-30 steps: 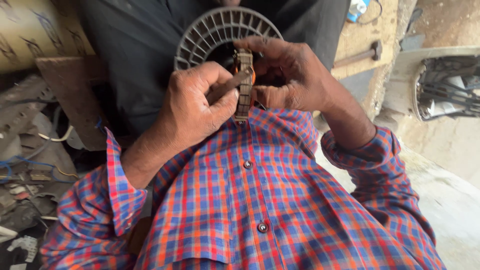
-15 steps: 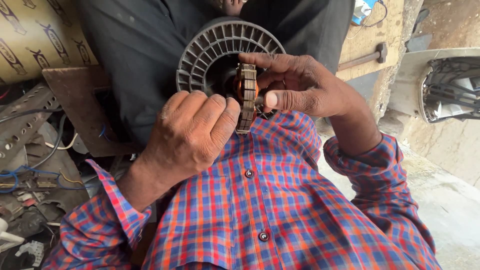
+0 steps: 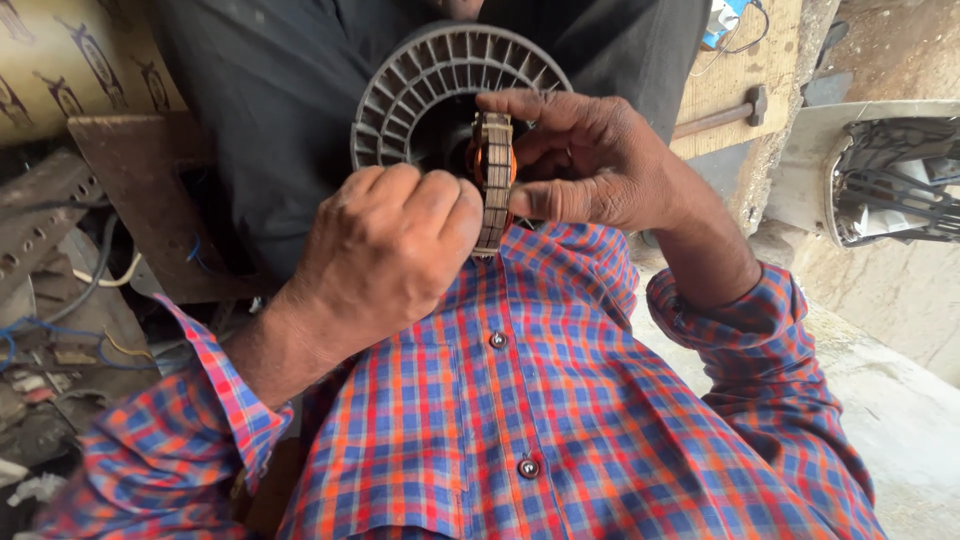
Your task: The person sits on the floor and works on a motor rotor, using pliers to adjust copper windings and a metal tool to press insulation between the commutator segments. The person repeatedly rotates the rotor and manipulates the windings and insulation throughout the clip.
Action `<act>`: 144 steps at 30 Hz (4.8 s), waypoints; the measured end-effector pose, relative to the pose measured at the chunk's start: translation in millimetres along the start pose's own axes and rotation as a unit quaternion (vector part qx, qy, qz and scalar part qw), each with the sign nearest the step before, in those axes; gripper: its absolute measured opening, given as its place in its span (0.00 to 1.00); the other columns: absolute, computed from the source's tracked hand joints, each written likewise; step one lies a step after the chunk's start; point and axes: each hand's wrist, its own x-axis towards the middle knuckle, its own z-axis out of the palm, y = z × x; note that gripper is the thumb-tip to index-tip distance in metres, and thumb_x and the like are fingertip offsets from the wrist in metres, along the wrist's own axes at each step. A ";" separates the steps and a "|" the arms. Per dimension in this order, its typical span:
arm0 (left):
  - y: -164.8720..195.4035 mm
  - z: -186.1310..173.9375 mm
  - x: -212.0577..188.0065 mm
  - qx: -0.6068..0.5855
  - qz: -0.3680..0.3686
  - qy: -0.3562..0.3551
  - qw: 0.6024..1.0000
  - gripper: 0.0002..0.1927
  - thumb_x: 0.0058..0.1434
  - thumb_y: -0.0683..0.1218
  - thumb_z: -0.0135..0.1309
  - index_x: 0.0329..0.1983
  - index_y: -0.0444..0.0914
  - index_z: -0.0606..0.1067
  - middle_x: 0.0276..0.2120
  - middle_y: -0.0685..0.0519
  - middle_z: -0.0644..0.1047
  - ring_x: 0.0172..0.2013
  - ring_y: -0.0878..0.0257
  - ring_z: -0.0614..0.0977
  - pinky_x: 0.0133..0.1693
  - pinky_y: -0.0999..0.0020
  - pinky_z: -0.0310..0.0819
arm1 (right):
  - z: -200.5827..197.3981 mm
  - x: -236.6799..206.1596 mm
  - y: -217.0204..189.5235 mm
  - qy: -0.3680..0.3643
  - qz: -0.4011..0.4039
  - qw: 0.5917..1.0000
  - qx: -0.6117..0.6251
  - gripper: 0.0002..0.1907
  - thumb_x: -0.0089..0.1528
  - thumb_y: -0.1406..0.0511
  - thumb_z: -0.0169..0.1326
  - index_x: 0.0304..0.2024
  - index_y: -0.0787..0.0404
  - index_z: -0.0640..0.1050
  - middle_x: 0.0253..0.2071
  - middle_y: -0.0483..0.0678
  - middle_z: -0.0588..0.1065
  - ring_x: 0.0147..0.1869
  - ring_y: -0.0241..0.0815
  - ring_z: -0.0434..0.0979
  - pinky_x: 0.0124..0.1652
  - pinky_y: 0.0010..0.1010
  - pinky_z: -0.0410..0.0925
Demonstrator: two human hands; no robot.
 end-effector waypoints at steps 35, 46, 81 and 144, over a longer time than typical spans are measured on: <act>3.6 39.7 -16.2 -0.595 -0.277 0.026 0.754 0.06 0.65 0.40 0.64 0.42 0.34 0.79 0.33 0.54 0.82 0.35 0.71 0.84 0.37 0.76 0.82 | 8.8 -15.5 -3.1 0.035 -0.085 0.985 -0.148 0.51 0.59 0.64 0.70 0.77 0.63 0.56 0.51 0.55 0.81 0.57 0.44 0.85 0.58 0.34 0.78; -9.1 8.7 -5.9 -0.410 -0.161 0.083 0.894 0.02 0.72 0.37 0.56 0.46 0.34 0.77 0.30 0.52 0.76 0.27 0.66 0.78 0.29 0.74 0.72 | 11.5 -18.6 7.0 0.016 -0.086 0.994 -0.066 0.35 0.72 0.66 0.58 0.78 0.61 0.60 0.54 0.53 0.82 0.60 0.41 0.82 0.60 0.34 0.75; -5.4 -1.3 9.3 -0.039 0.004 0.005 0.999 0.11 0.70 0.38 0.51 0.30 0.36 0.75 0.21 0.55 0.68 0.22 0.67 0.70 0.24 0.71 0.65 | 10.7 -12.8 25.2 0.032 -0.105 0.994 -0.009 0.34 0.69 0.64 0.63 0.75 0.63 0.65 0.51 0.53 0.81 0.57 0.39 0.84 0.58 0.34 0.79; -0.1 -23.0 5.0 -0.099 -0.027 0.067 0.992 0.08 0.67 0.37 0.55 0.47 0.28 0.78 0.35 0.46 0.78 0.32 0.59 0.80 0.33 0.65 0.73 | -1.7 -8.5 4.4 -0.020 0.000 0.999 0.036 0.36 0.67 0.68 0.59 0.76 0.62 0.62 0.53 0.51 0.79 0.54 0.35 0.76 0.52 0.28 0.72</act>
